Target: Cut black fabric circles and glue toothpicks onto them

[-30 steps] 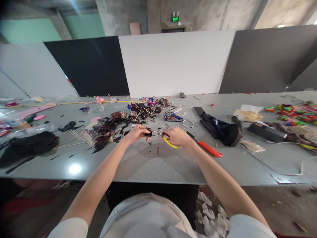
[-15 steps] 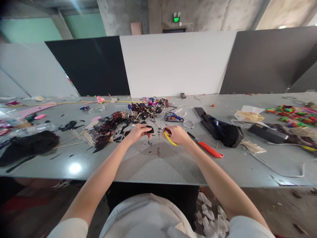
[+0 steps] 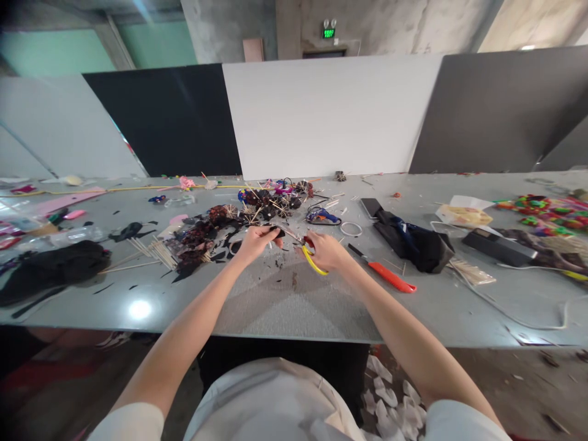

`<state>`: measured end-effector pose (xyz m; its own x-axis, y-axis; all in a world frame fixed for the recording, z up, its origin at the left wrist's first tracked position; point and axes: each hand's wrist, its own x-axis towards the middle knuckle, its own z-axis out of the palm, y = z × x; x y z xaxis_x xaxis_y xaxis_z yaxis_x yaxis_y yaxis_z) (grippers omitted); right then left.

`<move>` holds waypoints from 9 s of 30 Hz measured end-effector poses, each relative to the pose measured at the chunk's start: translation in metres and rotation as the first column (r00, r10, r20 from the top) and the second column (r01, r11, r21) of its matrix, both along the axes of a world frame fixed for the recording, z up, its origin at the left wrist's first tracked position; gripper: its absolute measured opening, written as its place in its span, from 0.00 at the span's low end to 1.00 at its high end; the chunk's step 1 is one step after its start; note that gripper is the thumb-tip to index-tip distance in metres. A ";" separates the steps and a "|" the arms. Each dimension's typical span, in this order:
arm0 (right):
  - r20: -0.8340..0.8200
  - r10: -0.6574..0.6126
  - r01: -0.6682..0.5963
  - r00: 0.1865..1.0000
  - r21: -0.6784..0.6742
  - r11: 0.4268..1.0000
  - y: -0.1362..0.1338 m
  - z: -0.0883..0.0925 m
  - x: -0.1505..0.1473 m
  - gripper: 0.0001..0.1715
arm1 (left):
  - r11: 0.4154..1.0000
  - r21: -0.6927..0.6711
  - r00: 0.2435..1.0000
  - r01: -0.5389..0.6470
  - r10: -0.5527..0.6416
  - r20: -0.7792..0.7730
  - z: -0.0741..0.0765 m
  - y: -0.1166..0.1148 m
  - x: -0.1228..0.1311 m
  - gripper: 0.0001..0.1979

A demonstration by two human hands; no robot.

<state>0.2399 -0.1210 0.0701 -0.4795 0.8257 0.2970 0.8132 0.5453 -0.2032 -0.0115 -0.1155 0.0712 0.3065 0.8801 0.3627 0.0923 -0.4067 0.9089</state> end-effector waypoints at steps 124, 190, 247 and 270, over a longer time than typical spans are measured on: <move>-0.924 -0.132 -0.170 0.358 -0.203 0.964 -0.025 0.004 -0.039 0.30 | 0.954 -0.223 0.913 0.203 -0.102 0.394 -0.022 -0.015 0.037 0.23; -0.575 -0.022 0.023 0.818 -0.006 1.000 -0.007 0.010 -0.006 0.27 | 0.997 -0.018 0.988 -0.081 0.083 0.128 -0.010 -0.010 0.024 0.16; 0.092 0.145 -0.162 0.985 0.214 0.963 0.003 0.023 0.036 0.22 | 0.996 -0.016 0.984 0.089 -0.091 -0.153 -0.004 0.000 0.001 0.18; 0.150 0.201 -0.237 0.968 0.282 0.930 0.005 0.022 0.040 0.25 | 0.966 -0.193 0.956 0.171 -0.210 -0.204 0.007 -0.006 -0.003 0.18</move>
